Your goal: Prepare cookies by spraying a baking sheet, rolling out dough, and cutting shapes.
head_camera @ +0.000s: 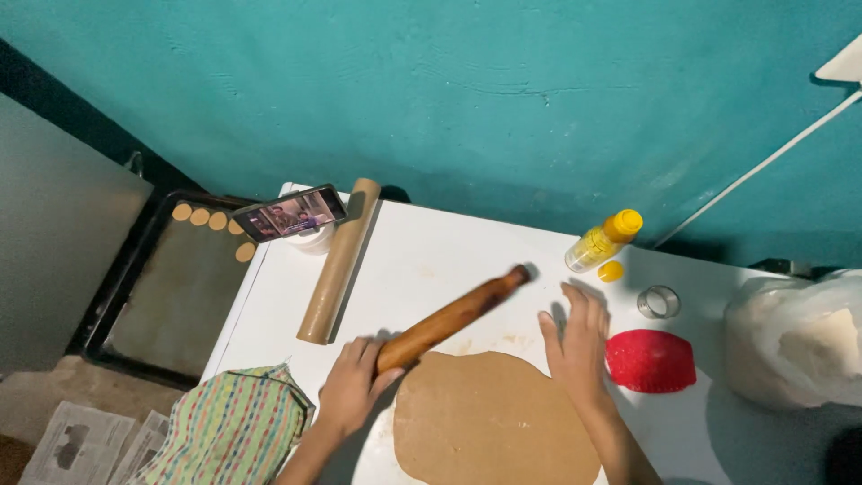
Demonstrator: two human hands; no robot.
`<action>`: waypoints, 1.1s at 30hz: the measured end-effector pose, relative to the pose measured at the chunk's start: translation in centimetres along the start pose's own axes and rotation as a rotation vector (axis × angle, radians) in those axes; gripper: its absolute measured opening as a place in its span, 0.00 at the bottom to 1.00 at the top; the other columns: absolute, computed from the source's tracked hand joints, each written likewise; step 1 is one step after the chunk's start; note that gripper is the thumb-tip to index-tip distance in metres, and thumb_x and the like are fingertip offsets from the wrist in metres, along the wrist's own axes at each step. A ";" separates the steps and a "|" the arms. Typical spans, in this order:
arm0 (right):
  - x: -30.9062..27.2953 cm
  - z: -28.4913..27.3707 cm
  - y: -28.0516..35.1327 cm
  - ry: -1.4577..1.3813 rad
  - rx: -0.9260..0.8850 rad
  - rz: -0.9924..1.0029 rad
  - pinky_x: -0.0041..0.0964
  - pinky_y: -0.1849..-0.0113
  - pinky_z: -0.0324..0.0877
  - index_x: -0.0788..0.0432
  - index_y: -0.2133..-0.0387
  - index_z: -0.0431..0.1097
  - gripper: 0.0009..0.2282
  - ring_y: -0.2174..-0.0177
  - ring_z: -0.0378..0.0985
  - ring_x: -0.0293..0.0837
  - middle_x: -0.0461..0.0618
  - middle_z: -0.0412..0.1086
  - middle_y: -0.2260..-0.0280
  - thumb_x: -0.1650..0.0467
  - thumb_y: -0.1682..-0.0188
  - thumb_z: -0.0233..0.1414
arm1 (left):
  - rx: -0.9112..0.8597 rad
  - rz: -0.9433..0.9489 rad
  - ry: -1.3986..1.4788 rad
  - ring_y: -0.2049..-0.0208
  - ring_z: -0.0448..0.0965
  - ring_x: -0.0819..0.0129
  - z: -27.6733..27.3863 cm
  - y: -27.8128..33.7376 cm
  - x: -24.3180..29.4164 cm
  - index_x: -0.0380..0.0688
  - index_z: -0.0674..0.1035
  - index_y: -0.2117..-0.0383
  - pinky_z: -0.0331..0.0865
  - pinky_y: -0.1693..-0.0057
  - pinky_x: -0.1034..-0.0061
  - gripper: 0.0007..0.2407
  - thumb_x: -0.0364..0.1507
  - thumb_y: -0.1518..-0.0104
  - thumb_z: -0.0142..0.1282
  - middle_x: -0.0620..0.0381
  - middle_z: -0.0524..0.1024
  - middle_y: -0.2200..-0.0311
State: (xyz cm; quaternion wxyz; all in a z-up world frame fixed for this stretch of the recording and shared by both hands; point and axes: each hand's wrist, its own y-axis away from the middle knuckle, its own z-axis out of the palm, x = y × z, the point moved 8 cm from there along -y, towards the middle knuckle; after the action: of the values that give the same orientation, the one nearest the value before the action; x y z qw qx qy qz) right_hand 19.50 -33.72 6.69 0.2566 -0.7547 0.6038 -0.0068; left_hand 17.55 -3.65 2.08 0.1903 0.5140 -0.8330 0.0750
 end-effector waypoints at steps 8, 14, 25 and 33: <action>0.9 6.3 7.2 -0.216 -0.214 0.320 0.49 0.53 0.67 0.56 0.58 0.72 0.15 0.56 0.71 0.58 0.55 0.69 0.59 0.65 0.58 0.60 | 0.377 -0.669 0.179 0.51 0.73 0.47 6.0 12.7 -6.7 0.41 0.75 0.47 0.68 0.46 0.60 0.25 0.40 0.49 0.63 0.43 0.73 0.53; 3.2 9.7 7.5 -0.161 -0.592 0.466 0.45 0.55 0.69 0.56 0.69 0.73 0.13 0.59 0.74 0.50 0.49 0.74 0.68 0.61 0.59 0.63 | 0.257 -0.807 0.080 0.47 0.73 0.50 4.9 13.2 -7.4 0.46 0.73 0.43 0.67 0.43 0.57 0.27 0.42 0.48 0.62 0.47 0.73 0.51; 0.3 4.3 8.0 -0.339 -0.492 0.244 0.43 0.65 0.71 0.58 0.74 0.75 0.10 0.70 0.77 0.51 0.50 0.73 0.74 0.68 0.64 0.66 | 0.171 -0.218 0.264 0.29 0.47 0.46 4.5 3.2 2.6 0.37 0.59 0.33 0.46 0.30 0.55 0.26 0.36 0.36 0.48 0.41 0.55 0.31; 3.0 4.0 9.6 -0.552 -0.472 0.379 0.35 0.68 0.73 0.58 0.65 0.78 0.14 0.73 0.79 0.45 0.48 0.76 0.74 0.67 0.64 0.67 | 0.244 -0.323 0.450 0.39 0.65 0.46 5.0 1.5 2.3 0.37 0.67 0.37 0.57 0.34 0.57 0.21 0.28 0.38 0.49 0.40 0.68 0.41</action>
State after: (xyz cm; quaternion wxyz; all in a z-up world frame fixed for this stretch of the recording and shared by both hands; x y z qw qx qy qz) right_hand 12.90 -36.25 -1.45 0.2256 -0.6418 0.6256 0.3819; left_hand 14.08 -6.47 -1.54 0.3165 0.6292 -0.6625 0.2552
